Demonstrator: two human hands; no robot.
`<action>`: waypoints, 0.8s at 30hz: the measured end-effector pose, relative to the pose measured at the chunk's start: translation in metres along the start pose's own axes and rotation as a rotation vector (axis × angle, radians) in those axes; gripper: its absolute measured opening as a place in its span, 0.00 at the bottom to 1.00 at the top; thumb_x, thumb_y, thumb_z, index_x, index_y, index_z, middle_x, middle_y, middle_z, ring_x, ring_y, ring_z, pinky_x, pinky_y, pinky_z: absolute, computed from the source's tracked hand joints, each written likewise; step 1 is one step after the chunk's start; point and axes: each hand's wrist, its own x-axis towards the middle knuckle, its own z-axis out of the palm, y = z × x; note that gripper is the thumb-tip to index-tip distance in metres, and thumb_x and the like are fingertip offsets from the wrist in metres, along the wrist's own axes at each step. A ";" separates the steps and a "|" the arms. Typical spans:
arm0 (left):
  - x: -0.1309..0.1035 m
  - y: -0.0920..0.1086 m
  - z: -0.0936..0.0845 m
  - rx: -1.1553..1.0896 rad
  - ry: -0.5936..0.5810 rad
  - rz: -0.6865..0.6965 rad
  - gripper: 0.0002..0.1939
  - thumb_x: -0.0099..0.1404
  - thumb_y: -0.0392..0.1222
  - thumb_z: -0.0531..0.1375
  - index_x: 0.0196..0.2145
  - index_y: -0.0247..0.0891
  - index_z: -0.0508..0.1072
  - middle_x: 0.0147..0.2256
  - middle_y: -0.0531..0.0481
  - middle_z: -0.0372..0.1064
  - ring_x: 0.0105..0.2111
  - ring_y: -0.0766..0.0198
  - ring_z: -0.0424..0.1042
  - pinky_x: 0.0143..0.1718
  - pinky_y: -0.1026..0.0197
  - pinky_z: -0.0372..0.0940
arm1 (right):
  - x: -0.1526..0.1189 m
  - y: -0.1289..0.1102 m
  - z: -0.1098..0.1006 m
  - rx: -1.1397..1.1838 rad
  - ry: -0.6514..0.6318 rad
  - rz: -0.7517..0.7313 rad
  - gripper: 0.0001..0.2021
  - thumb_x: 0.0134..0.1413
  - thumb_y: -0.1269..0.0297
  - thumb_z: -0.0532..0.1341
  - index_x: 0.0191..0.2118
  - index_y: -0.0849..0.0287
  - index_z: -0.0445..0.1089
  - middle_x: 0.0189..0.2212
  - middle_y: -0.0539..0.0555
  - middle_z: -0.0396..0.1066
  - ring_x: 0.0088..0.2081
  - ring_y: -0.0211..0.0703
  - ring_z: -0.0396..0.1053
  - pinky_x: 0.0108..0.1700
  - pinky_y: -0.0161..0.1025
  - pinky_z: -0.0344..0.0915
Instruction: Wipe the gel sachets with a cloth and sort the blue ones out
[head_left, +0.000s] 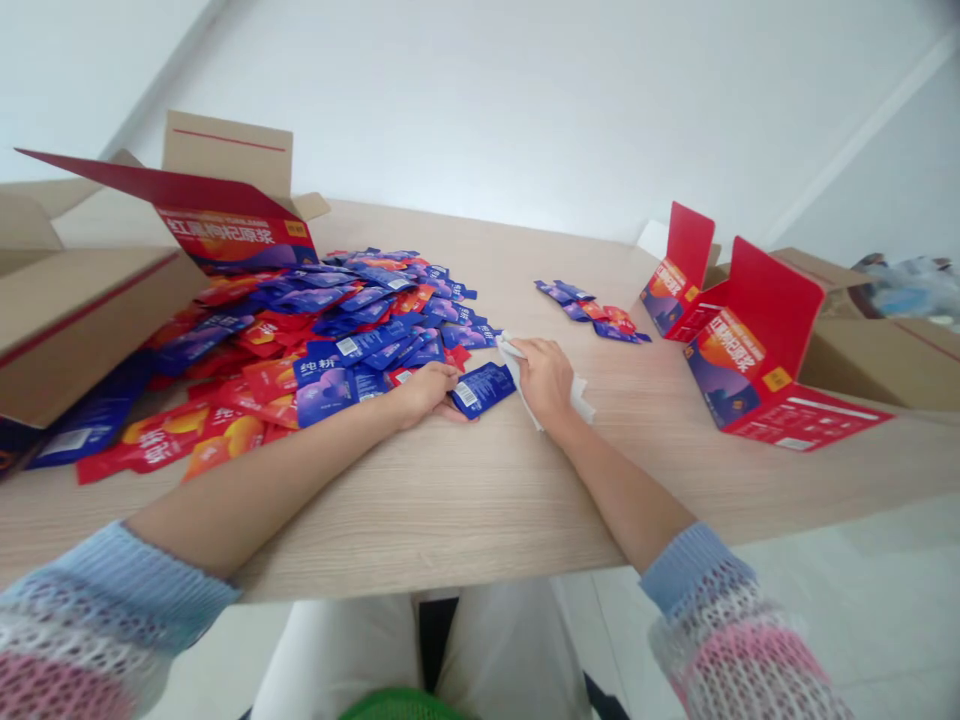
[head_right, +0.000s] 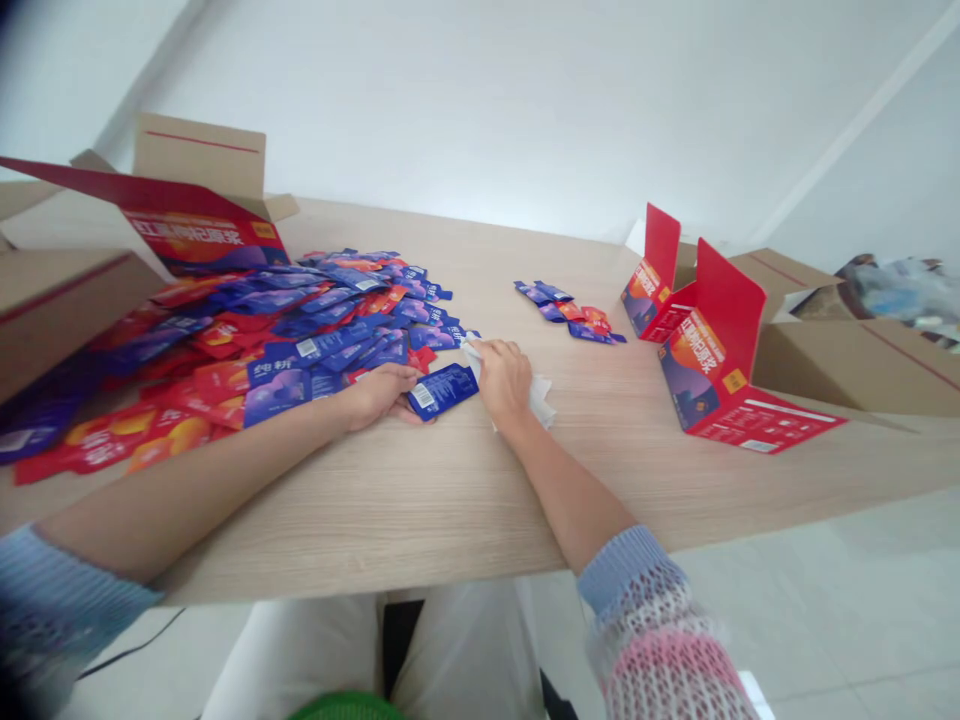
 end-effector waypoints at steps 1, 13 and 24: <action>0.000 0.000 -0.001 -0.003 -0.013 0.001 0.10 0.65 0.30 0.50 0.33 0.32 0.71 0.25 0.45 0.74 0.23 0.58 0.76 0.24 0.60 0.71 | -0.002 -0.002 -0.003 0.066 0.038 -0.006 0.16 0.60 0.72 0.54 0.49 0.54 0.74 0.45 0.56 0.73 0.48 0.49 0.65 0.53 0.44 0.59; 0.000 0.004 0.000 -0.024 -0.007 -0.027 0.11 0.60 0.28 0.52 0.34 0.31 0.74 0.27 0.44 0.75 0.27 0.58 0.77 0.28 0.60 0.73 | -0.015 -0.032 0.007 0.358 -0.262 -0.291 0.12 0.60 0.67 0.59 0.45 0.48 0.77 0.43 0.51 0.75 0.45 0.42 0.69 0.49 0.39 0.62; 0.004 0.001 -0.003 -0.087 -0.001 -0.024 0.08 0.64 0.28 0.51 0.32 0.28 0.70 0.28 0.41 0.74 0.26 0.57 0.77 0.29 0.55 0.74 | 0.006 0.028 0.007 -0.075 -0.216 0.028 0.12 0.61 0.64 0.59 0.46 0.46 0.77 0.42 0.53 0.76 0.44 0.45 0.70 0.46 0.38 0.63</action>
